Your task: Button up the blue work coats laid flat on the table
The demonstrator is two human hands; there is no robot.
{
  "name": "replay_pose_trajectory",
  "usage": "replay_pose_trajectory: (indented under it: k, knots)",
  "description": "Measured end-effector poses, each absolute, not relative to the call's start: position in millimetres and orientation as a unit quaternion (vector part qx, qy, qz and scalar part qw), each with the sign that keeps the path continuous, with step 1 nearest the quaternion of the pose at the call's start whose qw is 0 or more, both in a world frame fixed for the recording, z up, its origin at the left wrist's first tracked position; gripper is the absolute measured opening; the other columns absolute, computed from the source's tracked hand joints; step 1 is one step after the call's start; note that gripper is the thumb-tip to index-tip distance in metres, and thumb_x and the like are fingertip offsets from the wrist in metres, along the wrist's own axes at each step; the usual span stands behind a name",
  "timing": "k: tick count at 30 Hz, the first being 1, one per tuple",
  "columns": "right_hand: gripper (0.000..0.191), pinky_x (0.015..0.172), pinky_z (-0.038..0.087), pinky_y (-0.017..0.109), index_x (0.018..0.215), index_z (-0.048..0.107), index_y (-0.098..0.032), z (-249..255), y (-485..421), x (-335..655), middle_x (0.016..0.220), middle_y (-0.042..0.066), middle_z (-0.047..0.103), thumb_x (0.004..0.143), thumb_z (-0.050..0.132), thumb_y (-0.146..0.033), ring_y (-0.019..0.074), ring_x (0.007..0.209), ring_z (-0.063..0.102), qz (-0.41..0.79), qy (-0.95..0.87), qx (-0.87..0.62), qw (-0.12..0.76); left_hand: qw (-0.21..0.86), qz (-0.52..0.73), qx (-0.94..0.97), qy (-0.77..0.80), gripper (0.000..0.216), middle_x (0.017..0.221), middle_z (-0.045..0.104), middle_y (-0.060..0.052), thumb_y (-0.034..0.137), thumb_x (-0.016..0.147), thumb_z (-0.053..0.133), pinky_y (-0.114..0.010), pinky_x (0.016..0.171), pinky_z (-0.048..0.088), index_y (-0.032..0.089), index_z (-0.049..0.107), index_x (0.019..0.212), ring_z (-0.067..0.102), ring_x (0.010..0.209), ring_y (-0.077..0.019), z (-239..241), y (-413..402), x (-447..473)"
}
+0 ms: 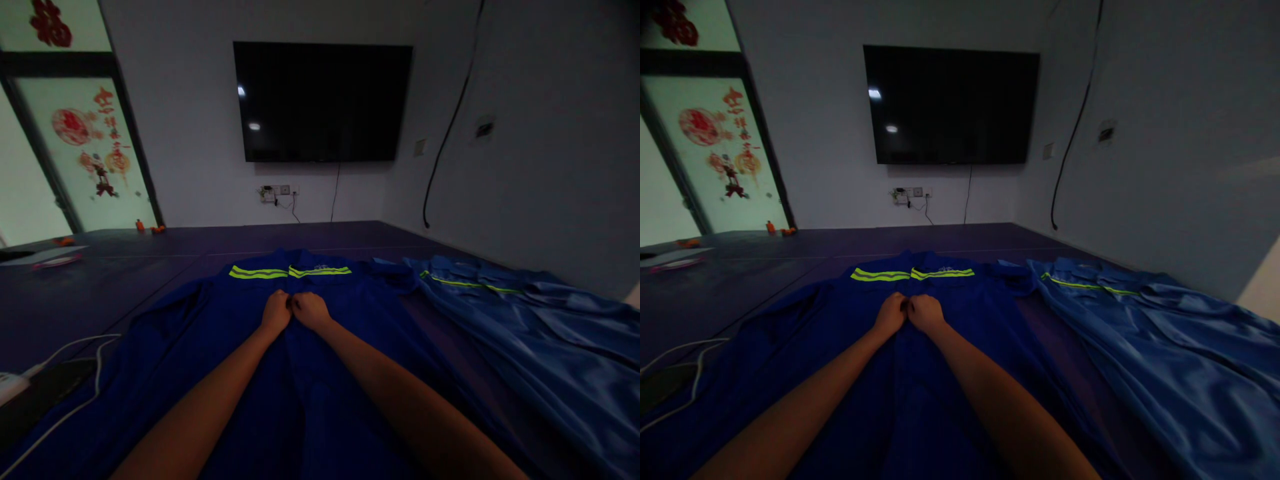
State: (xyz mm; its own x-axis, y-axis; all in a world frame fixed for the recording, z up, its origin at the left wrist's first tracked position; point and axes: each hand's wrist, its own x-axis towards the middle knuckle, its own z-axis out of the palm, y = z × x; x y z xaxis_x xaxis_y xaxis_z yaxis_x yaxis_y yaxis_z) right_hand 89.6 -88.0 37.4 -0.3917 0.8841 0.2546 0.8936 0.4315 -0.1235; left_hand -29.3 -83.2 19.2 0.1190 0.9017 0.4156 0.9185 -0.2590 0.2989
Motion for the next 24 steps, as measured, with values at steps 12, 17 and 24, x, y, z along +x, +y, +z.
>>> replay_pose_trajectory:
  k: [12,17,24]
  knots:
    - [0.028,0.067,0.040,0.024,0.093,0.062,-0.020,37.0,-88.4,90.2,0.092,0.007,0.066,0.085,0.036,-0.027,0.0185,0.084,0.060,-0.017,-0.834,-0.533,0.143,0.024,-0.260,-0.749,-0.609,0.020,0.079,0.060,-0.007,0.006,0.073,0.045,-0.024,0.068,0.040,0.013,0.063,0.073,0.056,0.078,-0.0164,20.2,-84.7,-29.0]
    - [0.030,0.067,0.041,0.025,0.094,0.062,-0.020,36.5,-87.6,89.9,0.092,0.007,0.066,0.085,0.035,-0.028,0.0189,0.084,0.060,-0.018,-0.835,-0.531,0.143,0.028,-0.259,-0.751,-0.607,0.020,0.080,0.060,-0.008,0.004,0.073,0.045,-0.024,0.068,0.040,0.012,0.063,0.075,0.056,0.078,-0.0164,20.1,-85.8,-29.1]
    - [0.031,0.067,0.041,0.025,0.094,0.062,-0.020,34.7,-85.9,89.6,0.092,0.008,0.066,0.086,0.034,-0.028,0.0190,0.085,0.060,-0.020,-0.836,-0.530,0.140,0.032,-0.257,-0.750,-0.609,0.021,0.083,0.061,-0.009,0.006,0.075,0.044,-0.024,0.070,0.040,0.012,0.063,0.077,0.056,0.081,-0.0167,19.4,-85.6,-28.8]
